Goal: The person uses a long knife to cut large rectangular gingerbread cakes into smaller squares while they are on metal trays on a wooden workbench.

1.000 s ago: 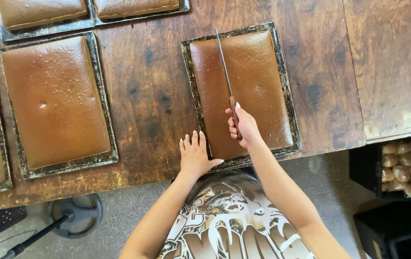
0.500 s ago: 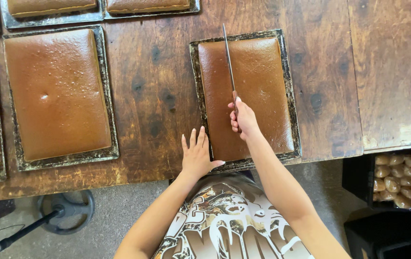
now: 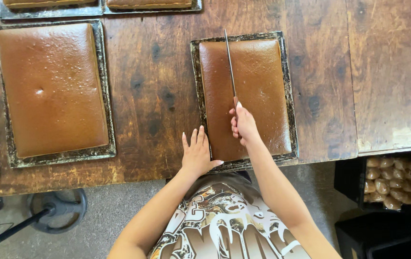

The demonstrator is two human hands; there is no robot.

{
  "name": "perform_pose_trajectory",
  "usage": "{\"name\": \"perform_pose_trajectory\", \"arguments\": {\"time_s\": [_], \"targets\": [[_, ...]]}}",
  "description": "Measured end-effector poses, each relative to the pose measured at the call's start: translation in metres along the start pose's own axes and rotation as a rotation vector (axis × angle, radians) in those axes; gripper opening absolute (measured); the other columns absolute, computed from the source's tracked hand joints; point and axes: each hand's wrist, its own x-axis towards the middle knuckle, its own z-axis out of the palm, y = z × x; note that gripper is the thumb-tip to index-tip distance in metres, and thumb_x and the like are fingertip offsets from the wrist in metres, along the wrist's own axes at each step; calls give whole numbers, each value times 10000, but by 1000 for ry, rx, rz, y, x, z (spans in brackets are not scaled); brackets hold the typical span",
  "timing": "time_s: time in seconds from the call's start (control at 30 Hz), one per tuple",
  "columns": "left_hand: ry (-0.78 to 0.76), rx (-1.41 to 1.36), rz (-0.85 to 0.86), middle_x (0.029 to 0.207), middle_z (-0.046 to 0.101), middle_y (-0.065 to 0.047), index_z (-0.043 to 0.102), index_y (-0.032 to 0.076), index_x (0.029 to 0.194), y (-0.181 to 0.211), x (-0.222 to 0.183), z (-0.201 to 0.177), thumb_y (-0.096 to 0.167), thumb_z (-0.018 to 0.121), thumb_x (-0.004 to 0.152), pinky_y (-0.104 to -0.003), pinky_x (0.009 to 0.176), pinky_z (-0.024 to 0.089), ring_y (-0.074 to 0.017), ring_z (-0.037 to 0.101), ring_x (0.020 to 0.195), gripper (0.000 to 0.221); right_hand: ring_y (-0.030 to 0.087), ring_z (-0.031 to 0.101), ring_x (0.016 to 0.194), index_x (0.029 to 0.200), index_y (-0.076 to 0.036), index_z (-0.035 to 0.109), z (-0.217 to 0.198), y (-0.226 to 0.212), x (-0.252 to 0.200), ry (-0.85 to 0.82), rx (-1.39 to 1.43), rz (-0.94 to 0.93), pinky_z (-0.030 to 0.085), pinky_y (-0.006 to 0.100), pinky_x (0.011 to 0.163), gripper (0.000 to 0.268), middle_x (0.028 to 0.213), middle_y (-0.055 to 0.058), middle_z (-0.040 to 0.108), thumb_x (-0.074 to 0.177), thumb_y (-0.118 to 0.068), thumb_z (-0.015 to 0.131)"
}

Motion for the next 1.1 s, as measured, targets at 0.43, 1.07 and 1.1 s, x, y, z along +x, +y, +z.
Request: {"name": "perform_pose_trajectory", "arguments": {"time_s": [0.43, 1.07, 1.1], "targets": [[15, 22, 12, 1646, 193, -193, 330, -91, 1501, -4, 0, 5, 770, 701, 705, -647, 1201, 23, -354, 156, 1527, 1230, 82, 344, 401, 1036, -109, 531, -9, 18, -23, -3, -16, 45, 255, 270, 359, 350, 578, -17, 424, 1052, -431, 395], [15, 19, 39, 1642, 201, -214, 350, -85, 1486, -8, 4, 10, 771, 690, 730, -642, 1206, 46, -362, 170, 1529, 1192, 75, 330, 399, 1001, -117, 535, -8, 27, -28, 10, -32, 22, 253, 271, 357, 365, 577, -33, 424, 1058, -449, 396], [14, 24, 44, 1642, 201, -214, 350, -85, 1486, -8, 3, 11, 771, 690, 730, -642, 1206, 46, -362, 170, 1529, 1192, 75, 330, 399, 1001, -117, 535, -10, 35, -35, 13, -25, 20, 253, 271, 357, 365, 577, -33, 424, 1058, -449, 396]]}}
